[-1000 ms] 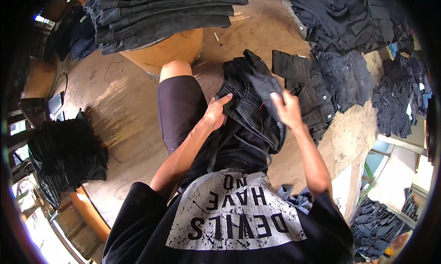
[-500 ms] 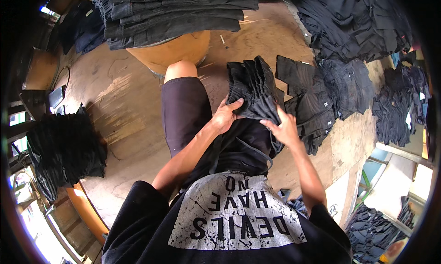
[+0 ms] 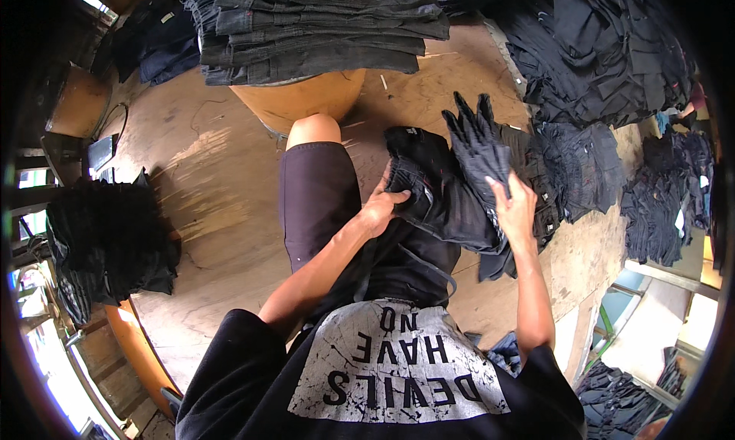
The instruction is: The person folds black shorts on the floor and then uses a scraping tool to remove threads or lint from the fabric. The person handles the shorts one at a time, folding them and placing them in a pile before scraping.
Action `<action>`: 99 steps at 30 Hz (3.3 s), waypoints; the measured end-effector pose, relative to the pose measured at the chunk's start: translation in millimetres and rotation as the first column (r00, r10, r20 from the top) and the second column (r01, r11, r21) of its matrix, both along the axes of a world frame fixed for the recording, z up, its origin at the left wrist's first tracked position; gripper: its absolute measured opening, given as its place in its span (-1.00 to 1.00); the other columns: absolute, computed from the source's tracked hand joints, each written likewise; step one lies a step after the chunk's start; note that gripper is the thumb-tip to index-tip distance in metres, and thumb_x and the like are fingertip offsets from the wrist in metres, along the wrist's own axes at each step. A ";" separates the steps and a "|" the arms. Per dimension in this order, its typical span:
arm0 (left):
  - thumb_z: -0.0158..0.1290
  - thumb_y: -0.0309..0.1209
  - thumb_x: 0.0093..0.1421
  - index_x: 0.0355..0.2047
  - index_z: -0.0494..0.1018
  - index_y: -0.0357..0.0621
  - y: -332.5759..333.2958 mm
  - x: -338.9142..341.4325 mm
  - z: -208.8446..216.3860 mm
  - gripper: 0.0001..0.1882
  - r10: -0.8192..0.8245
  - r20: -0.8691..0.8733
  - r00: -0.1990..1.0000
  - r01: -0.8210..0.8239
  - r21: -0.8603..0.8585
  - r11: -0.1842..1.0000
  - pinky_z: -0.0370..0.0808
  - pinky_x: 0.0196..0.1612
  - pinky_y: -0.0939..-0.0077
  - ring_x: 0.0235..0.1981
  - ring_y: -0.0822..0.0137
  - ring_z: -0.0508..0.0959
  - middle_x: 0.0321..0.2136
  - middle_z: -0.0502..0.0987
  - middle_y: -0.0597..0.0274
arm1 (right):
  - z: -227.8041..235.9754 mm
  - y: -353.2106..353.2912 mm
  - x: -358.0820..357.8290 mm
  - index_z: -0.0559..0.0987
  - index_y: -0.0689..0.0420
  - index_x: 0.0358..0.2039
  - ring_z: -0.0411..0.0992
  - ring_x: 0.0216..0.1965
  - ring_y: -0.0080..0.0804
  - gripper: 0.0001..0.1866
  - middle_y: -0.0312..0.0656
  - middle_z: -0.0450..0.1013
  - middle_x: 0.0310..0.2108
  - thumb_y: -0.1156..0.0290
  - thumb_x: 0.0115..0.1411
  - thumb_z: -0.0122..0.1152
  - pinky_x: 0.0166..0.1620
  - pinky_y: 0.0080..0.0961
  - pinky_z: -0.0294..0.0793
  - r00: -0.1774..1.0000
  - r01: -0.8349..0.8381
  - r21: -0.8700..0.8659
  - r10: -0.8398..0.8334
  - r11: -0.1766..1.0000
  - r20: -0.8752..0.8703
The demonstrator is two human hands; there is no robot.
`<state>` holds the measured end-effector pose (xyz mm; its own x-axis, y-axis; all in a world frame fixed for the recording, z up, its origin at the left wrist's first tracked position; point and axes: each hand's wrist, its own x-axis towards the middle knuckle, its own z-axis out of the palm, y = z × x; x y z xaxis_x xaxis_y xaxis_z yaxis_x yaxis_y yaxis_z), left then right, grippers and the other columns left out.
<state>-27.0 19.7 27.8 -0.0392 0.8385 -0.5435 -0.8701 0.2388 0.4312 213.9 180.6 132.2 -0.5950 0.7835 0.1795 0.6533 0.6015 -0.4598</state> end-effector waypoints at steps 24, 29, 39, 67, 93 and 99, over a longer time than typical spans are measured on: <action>0.34 -0.06 0.36 0.63 -0.60 -0.15 222.4 -58.8 348.8 0.38 -0.012 -0.282 0.959 0.243 0.801 0.548 0.55 -0.06 0.25 -0.06 0.25 0.63 0.04 0.64 0.00 | 295.6 125.7 -84.8 0.55 0.39 0.32 0.60 0.17 -0.23 -0.44 0.12 0.64 0.17 0.45 0.37 0.43 0.27 -0.26 0.50 0.973 0.032 0.527 0.094 0.849 -0.210; 0.35 -0.10 0.37 0.57 -0.66 -0.35 171.2 -162.7 389.8 0.41 0.356 -0.264 0.896 0.122 0.919 0.375 0.50 0.36 -0.09 0.28 -0.08 0.56 0.36 0.44 -0.24 | 338.8 121.8 -213.1 0.56 0.18 0.38 0.64 0.16 -0.30 -0.37 0.03 0.65 0.21 0.62 0.27 0.34 0.25 -0.37 0.56 0.892 -0.049 0.681 0.339 0.731 -0.300; 0.28 -0.49 0.31 0.43 0.40 -0.21 -6.9 -257.7 280.8 -0.32 0.035 -0.714 -0.699 -0.397 0.429 0.811 0.17 0.56 -0.08 0.58 -0.26 0.19 0.42 0.41 -0.31 | 136.8 -4.4 -410.4 0.26 -0.39 0.58 0.51 0.33 0.09 0.19 -0.02 0.48 0.38 0.51 -0.06 0.60 0.27 0.00 0.66 0.783 -0.539 0.350 0.609 0.766 -0.128; -0.06 -0.13 0.58 0.22 0.68 0.01 59.2 -374.3 232.0 -0.56 0.047 -0.253 -0.966 -0.027 0.280 0.960 0.27 0.49 -0.02 0.49 -0.06 0.33 0.47 0.38 -0.06 | -310.7 182.5 302.8 0.53 -0.33 0.36 0.28 0.31 0.06 0.20 0.06 0.30 0.27 -0.47 -0.33 0.73 0.34 -0.02 0.23 -0.353 0.872 -0.247 -0.893 -0.422 0.279; -0.05 -0.12 0.59 0.23 0.65 -0.07 62.3 -366.8 240.2 -0.56 0.020 -0.341 -0.940 -0.059 0.219 0.974 0.24 0.49 -0.05 0.49 -0.12 0.30 0.44 0.39 -0.16 | -316.1 157.2 330.7 0.43 -0.11 0.33 0.42 0.27 0.26 -0.21 0.22 0.29 0.35 0.03 0.15 0.59 0.27 0.19 0.44 -0.253 0.958 -0.074 -0.941 -0.276 0.226; -0.04 -0.10 0.58 0.22 0.66 -0.06 61.2 -373.7 242.0 -0.55 -0.027 -0.291 -0.956 -0.094 0.221 0.971 0.24 0.49 -0.06 0.48 -0.11 0.32 0.43 0.40 -0.15 | -304.3 183.5 345.4 -0.06 0.15 0.50 0.49 0.29 0.25 0.47 0.39 0.50 0.17 -0.01 -0.17 0.87 0.33 0.03 0.51 -0.196 0.884 -0.421 -0.979 -0.203 0.060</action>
<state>-400.7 80.9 269.8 -0.1919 0.6850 0.7028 0.9288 0.3581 -0.0954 559.2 364.1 -172.1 0.8855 0.4179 -0.2032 0.2082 -0.7478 -0.6305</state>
